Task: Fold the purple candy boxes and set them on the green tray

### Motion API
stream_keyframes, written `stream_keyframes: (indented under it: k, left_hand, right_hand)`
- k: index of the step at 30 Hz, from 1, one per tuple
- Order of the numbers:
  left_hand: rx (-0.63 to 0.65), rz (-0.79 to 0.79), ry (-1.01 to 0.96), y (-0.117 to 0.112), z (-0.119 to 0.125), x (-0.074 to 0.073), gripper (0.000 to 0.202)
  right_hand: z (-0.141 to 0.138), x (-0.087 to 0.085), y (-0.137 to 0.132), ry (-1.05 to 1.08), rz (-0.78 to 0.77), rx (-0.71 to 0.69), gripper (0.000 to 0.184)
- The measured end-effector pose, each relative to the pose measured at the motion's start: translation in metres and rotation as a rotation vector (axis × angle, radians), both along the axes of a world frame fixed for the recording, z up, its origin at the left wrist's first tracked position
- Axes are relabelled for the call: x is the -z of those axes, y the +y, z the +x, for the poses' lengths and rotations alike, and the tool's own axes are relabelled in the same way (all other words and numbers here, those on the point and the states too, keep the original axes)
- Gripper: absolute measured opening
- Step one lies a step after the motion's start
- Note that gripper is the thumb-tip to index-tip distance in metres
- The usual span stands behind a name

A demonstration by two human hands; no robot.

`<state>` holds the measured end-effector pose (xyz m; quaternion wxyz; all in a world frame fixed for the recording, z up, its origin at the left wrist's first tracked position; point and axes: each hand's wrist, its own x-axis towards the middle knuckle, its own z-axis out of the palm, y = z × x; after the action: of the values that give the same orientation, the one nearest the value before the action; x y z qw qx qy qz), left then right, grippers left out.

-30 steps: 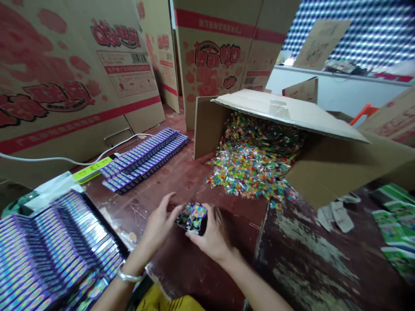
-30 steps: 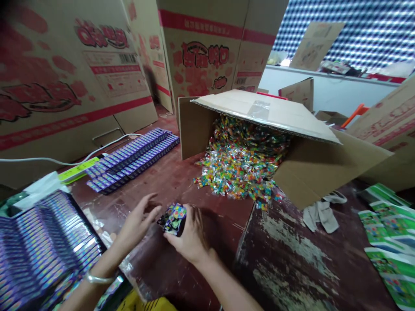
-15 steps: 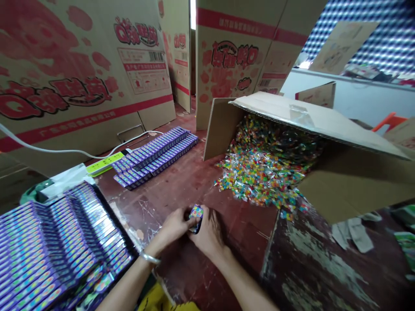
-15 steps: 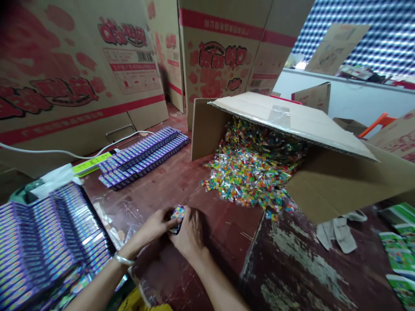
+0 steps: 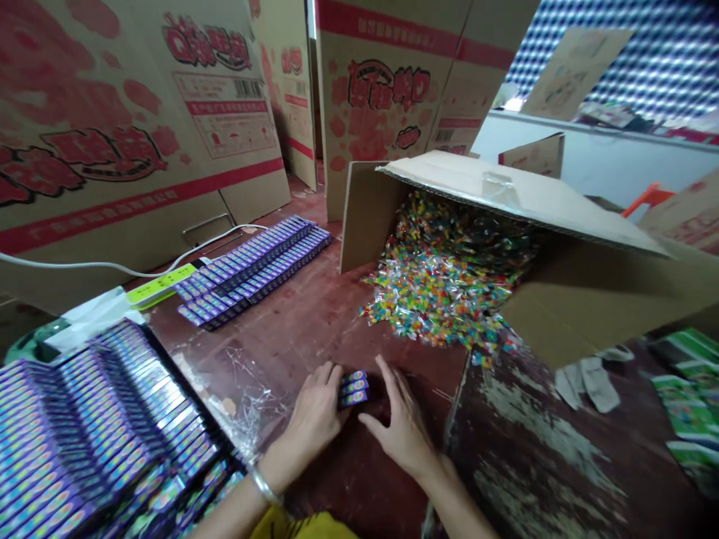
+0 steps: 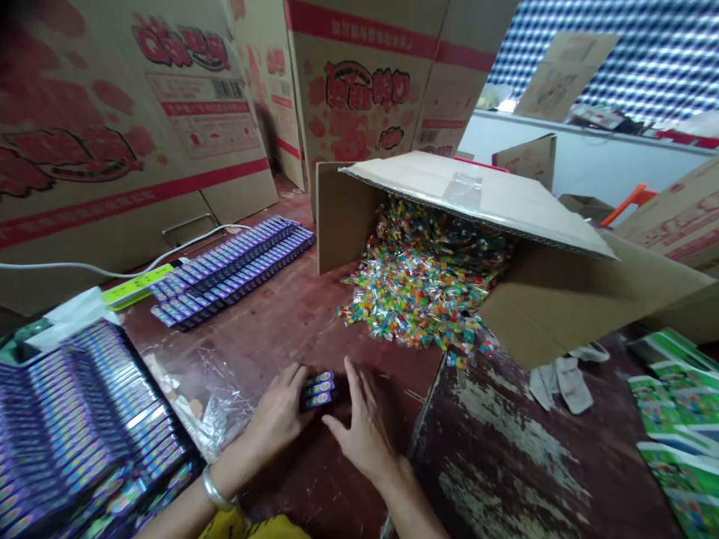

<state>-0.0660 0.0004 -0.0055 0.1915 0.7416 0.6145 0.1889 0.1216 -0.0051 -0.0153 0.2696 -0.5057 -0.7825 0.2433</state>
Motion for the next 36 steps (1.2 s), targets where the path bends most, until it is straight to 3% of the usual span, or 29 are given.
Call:
stream_keyframes:
  k: [4, 9, 16, 21, 26, 28, 31, 34, 36]
  left_hand:
    - [0.019, 0.075, 0.035, -0.004, 0.006, 0.014, 0.041]
    - [0.065, 0.071, -0.058, -0.003, 0.002, 0.025, 0.047]
    - [0.107, -0.034, -0.194, -0.003, -0.011, 0.009, 0.051]
    - [0.104, -0.078, -0.133, -0.005, -0.012, -0.007, 0.051]
    - [0.144, -0.062, -0.032, -0.009, -0.013, -0.019, 0.051]
    - [0.076, -0.032, -0.015, -0.009, -0.02, -0.021, 0.044]
    - [-0.168, 0.055, -0.02, -0.004, -0.05, -0.029, 0.035]
    - [-0.45, 0.179, -0.013, 0.009, -0.107, -0.048, 0.036]
    - [-0.719, 0.18, 0.068, 0.019, -0.151, -0.062, 0.041]
  right_hand:
    - [-0.004, -0.008, -0.008, -0.245, 0.178, -0.108, 0.084]
    - [-0.018, 0.007, -0.011, -0.359, 0.17, -0.136, 0.089]
    - [-0.01, 0.012, 0.013, -0.256, 0.17, -0.15, 0.071]
    - [-0.004, 0.024, 0.033, -0.171, 0.142, -0.22, 0.051]
    - [-0.008, 0.023, 0.039, -0.148, 0.109, -0.331, 0.05]
    - [-0.011, 0.018, 0.041, -0.132, 0.115, -0.329, 0.061]
    - [-0.014, 0.015, 0.045, -0.086, 0.153, -0.257, 0.079]
    - [-0.013, 0.028, 0.047, -0.031, 0.192, -0.133, 0.059]
    - [-0.012, 0.048, 0.047, -0.019, 0.227, -0.082, 0.046]
